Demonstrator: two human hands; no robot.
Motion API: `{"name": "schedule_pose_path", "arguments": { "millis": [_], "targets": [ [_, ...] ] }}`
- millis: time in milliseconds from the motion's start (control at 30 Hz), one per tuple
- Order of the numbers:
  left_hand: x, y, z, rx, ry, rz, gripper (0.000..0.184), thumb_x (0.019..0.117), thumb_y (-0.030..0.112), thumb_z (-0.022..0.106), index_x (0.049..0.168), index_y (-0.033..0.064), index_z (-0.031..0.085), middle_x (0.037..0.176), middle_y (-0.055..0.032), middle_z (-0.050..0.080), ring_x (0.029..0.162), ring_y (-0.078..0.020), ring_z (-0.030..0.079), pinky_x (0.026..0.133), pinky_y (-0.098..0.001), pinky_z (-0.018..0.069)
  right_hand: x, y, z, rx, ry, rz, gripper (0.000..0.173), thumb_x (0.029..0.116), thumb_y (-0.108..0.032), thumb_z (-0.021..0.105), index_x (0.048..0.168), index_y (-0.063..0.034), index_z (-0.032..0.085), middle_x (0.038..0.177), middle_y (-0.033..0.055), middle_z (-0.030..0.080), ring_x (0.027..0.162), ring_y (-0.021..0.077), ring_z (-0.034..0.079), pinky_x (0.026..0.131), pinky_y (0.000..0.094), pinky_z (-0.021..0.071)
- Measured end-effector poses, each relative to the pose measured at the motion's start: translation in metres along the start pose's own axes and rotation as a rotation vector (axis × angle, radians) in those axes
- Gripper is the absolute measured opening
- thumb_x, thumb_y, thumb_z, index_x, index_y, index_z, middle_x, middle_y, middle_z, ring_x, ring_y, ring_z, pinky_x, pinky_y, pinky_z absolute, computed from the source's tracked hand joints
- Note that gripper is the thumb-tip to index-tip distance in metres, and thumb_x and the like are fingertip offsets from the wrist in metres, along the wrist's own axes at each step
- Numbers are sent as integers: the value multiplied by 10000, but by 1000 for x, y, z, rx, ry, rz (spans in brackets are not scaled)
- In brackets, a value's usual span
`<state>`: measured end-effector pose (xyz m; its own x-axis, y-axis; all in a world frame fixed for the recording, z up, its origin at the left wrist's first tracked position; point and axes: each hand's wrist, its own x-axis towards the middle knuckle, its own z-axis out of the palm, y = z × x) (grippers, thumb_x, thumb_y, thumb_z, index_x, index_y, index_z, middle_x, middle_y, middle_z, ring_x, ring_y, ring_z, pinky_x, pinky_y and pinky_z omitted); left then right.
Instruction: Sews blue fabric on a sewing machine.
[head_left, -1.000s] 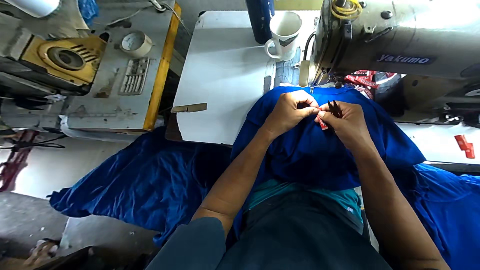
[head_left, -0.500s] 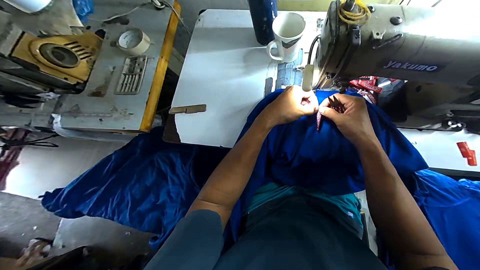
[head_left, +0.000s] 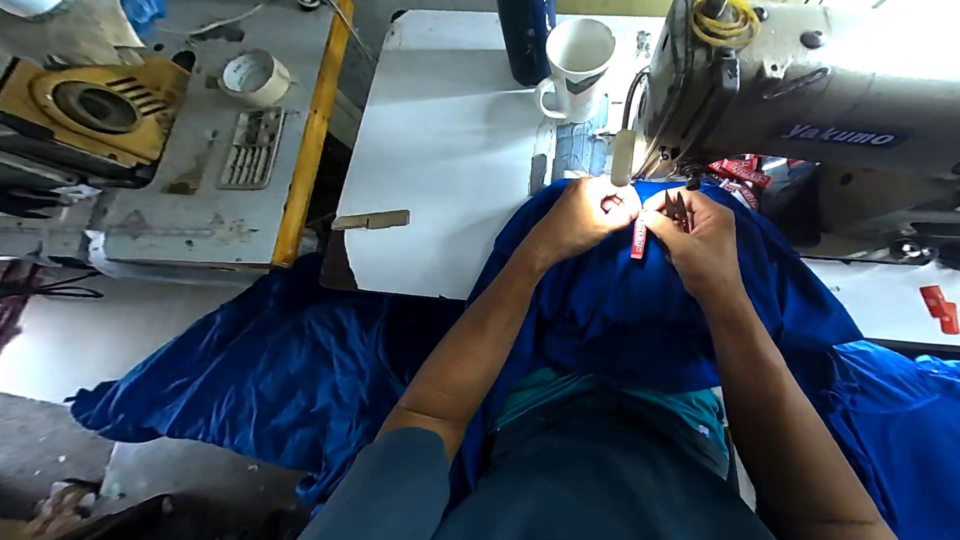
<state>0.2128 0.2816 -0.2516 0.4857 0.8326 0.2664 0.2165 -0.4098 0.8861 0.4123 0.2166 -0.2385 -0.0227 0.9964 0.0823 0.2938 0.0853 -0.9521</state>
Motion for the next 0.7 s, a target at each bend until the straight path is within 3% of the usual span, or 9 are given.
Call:
{"name": "schedule_pose_path", "arguments": {
  "millis": [67, 167, 267, 367, 533, 700],
  "targets": [
    [0, 0, 1, 20, -9, -4, 69, 938, 120, 691, 886, 78, 709, 722, 25, 614, 630, -32, 540, 581, -200, 447, 1, 2, -8, -92, -47, -83, 81, 965, -135, 684, 1046, -136, 686, 895, -1, 691, 645, 96, 588, 517, 234, 470],
    [0, 1, 0, 61, -37, -10, 93, 949, 136, 676, 873, 91, 704, 727, 29, 606, 639, -34, 538, 590, -205, 445, 3, 8, -13, -128, -87, -140, 74, 948, -108, 687, 1018, -122, 701, 832, 6, 680, 584, 97, 556, 476, 239, 440],
    [2, -1, -1, 91, -69, 10, 126, 953, 147, 664, 837, 100, 683, 702, 34, 583, 629, -39, 524, 582, -216, 426, 12, 4, -12, -144, -109, -150, 72, 937, -102, 697, 1004, -120, 715, 821, -8, 692, 614, 75, 591, 516, 233, 477],
    [3, -2, -1, 128, -76, 4, 166, 956, 182, 659, 804, 113, 660, 696, 32, 562, 642, -55, 519, 602, -242, 423, 15, 2, -6, -174, -74, -141, 41, 925, -111, 689, 955, -127, 712, 775, -13, 671, 605, 71, 585, 511, 243, 467],
    [-1, -3, 3, 170, 14, 19, 96, 945, 195, 680, 888, 118, 692, 752, 37, 606, 658, -35, 544, 600, -215, 450, 18, 4, 7, -149, 47, -101, 75, 915, -147, 665, 847, -120, 679, 710, -24, 609, 608, 63, 547, 543, 254, 439],
    [-2, -5, 6, 183, 89, 40, 131, 942, 189, 685, 837, 111, 678, 714, 39, 576, 626, -35, 518, 567, -213, 427, 23, 6, 12, -147, 56, -117, 86, 918, -142, 646, 843, -115, 677, 719, -22, 620, 632, 67, 564, 566, 269, 455]
  ]
}}
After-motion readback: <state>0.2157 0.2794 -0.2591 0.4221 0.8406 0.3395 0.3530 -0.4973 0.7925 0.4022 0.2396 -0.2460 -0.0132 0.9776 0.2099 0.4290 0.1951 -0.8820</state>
